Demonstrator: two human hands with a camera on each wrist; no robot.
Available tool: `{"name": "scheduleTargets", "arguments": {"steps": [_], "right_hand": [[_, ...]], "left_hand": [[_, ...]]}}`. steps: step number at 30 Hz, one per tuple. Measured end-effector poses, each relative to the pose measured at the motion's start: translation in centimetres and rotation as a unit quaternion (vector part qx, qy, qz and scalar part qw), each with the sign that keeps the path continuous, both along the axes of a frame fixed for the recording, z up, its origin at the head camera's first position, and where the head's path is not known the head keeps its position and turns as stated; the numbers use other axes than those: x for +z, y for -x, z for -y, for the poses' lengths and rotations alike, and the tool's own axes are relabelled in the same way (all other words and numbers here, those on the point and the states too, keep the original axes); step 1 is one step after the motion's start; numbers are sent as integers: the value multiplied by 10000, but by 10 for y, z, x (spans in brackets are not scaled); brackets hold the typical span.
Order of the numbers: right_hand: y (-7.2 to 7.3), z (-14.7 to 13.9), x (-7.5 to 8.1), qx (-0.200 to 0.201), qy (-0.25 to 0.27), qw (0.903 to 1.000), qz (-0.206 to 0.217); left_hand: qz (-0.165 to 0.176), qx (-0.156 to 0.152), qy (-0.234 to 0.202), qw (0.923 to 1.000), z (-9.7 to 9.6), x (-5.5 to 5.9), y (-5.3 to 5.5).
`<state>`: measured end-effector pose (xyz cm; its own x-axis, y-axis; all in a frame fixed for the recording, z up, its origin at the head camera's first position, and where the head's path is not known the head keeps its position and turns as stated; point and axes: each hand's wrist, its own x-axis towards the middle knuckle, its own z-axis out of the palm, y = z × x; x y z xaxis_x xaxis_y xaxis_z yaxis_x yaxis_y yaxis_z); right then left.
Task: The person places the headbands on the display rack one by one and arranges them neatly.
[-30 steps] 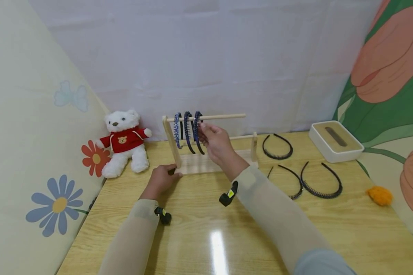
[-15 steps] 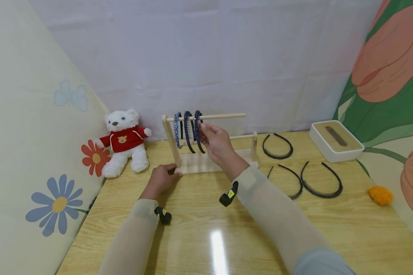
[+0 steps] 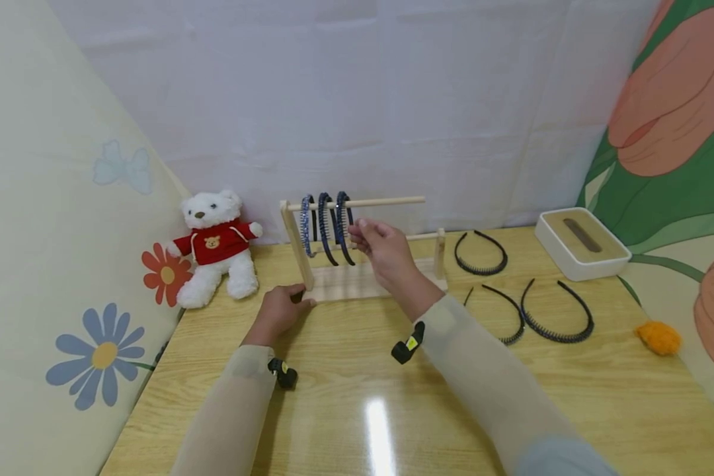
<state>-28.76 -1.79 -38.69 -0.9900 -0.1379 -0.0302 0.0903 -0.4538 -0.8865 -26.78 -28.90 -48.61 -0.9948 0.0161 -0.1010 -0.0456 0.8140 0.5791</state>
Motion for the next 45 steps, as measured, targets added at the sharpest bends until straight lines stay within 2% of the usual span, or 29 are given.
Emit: {"name": "scheduleTargets", "arguments": {"steps": [2,5,7,9,10,13,16,17,19,21,26,29,35,37,38,39,41,45], "right_hand": [[-5,-18,-6,-8,-327,9994,-81],[-18,-55,-16,304,-1101,9927,-383],[-26,-83,-24,585,-1741,9806,-678],[-37,-111,-32,812,-2403,9620,-1007],[-42,-124,-35,856,-2747,9507,-1158],[-57,-165,-48,958,-3706,9078,-1716],[-71,-208,-61,1045,-4600,8560,-2117],[-75,-222,-65,1068,-4829,8417,-2166],[-84,-246,-73,1086,-5200,8179,-2209],[-90,-265,-80,1034,-5600,7892,-2298],[-96,-290,-93,863,-6202,7197,-2998],[-94,-293,-96,986,-6335,6975,-3202],[-85,-288,-97,1479,-6685,6416,-3459],[-84,-282,-99,1614,-6623,6347,-3641],[-84,-279,-100,1676,-6560,6346,-3726],[-85,-275,-101,1734,-6474,6387,-3780],[-88,-265,-101,1879,-6238,6582,-3772],[-97,-243,-93,2241,-5704,7147,-3370]], "left_hand": [[-40,-32,-29,10000,-1,-2,0],[-103,-82,-39,9999,-3,-2,1],[-132,-104,-41,9999,-3,-1,2],[-86,-69,-41,9999,-3,1,2],[-80,-58,-21,9999,-3,2,2],[-13,-27,-31,10000,-1,3,1],[4,-73,-9,10000,0,2,1],[5,-91,-9,10000,-1,1,1],[-7,-119,24,9999,0,-1,0],[-30,-124,38,9999,0,-1,0],[-125,-169,49,9998,1,0,0],[-147,-200,63,9997,1,-1,1],[-19,-197,159,9997,2,-2,1],[23,-199,211,9996,2,-5,-2],[40,-186,216,9996,2,-6,-3],[38,-165,215,9996,3,-7,-3],[1,-147,177,9997,3,-7,-4],[-144,-180,121,9997,3,-2,-1]]}}
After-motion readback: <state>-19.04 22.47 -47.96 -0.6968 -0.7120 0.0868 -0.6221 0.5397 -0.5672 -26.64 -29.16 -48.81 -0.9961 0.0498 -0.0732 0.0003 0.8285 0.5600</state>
